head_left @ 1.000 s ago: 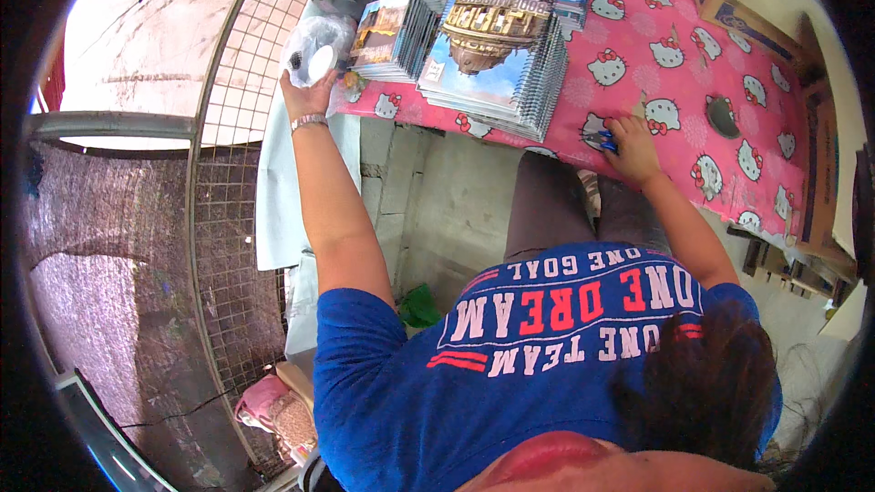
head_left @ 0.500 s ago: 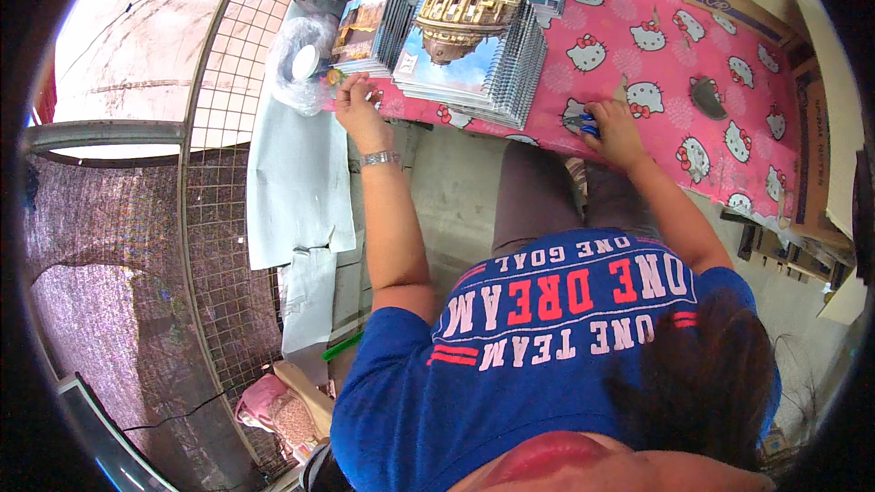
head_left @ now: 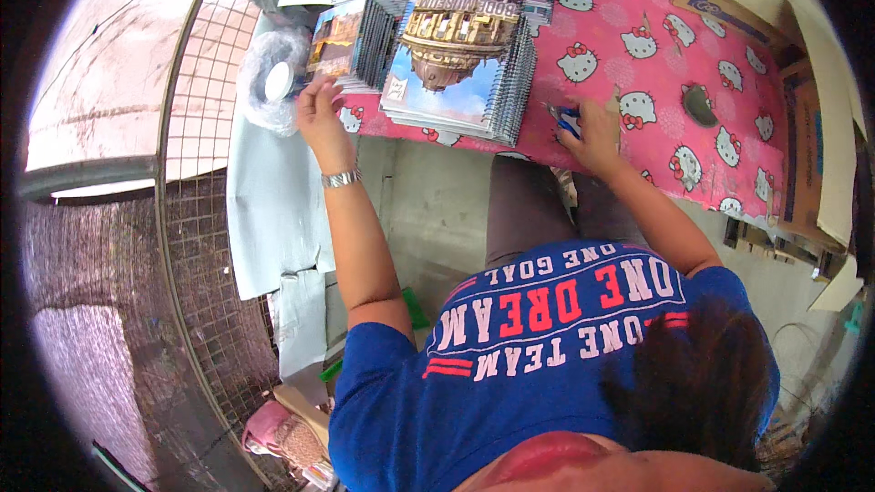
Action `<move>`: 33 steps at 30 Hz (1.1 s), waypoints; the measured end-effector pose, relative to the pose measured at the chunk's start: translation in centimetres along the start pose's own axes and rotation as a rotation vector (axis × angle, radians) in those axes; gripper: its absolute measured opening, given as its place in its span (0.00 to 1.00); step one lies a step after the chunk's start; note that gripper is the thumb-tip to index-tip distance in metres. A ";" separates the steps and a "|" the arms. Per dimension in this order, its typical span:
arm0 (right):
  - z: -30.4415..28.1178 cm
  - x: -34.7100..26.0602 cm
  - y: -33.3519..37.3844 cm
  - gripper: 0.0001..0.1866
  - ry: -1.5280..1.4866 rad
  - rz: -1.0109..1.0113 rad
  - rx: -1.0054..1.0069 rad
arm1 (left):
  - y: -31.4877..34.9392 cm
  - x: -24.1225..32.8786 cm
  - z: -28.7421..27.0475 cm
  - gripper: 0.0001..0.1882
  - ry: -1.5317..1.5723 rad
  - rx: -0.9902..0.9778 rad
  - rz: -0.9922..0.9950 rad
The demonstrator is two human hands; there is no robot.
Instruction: The person places small paper booklets into plastic sleeves, uses a pen to mark the sleeves, and then stacks the packaged notebooks onto a shelf using a blue tool to secure the pile.
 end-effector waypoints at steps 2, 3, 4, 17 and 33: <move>-1.1 -3.1 -0.6 0.30 -0.341 -0.027 0.087 | 2.5 3.4 3.5 0.07 -0.159 -0.166 0.123; -1.8 -4.9 -1.0 0.30 -0.357 -0.161 0.093 | 3.6 4.9 5.1 0.08 -0.194 -0.262 0.200; -2.7 -6.8 -1.4 0.30 -0.376 -0.296 0.096 | 4.6 6.0 6.9 0.08 -0.204 -0.363 0.309; -4.6 -10.3 -1.6 0.26 -0.395 -0.418 0.031 | 9.2 4.5 15.8 0.24 -0.587 -0.822 0.579; -4.6 -9.5 -1.9 0.20 -0.285 -0.551 0.101 | 9.5 5.2 15.8 0.22 -0.595 -0.827 0.538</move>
Point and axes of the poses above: each hand's wrist, its own y-axis away from the middle knuckle, its own z-axis out of the palm, x = y × z, the point moved 3 cm from there along -y, towards the middle knuckle, and after that the axes turned 3 degrees about x, right-handed, at the moved point
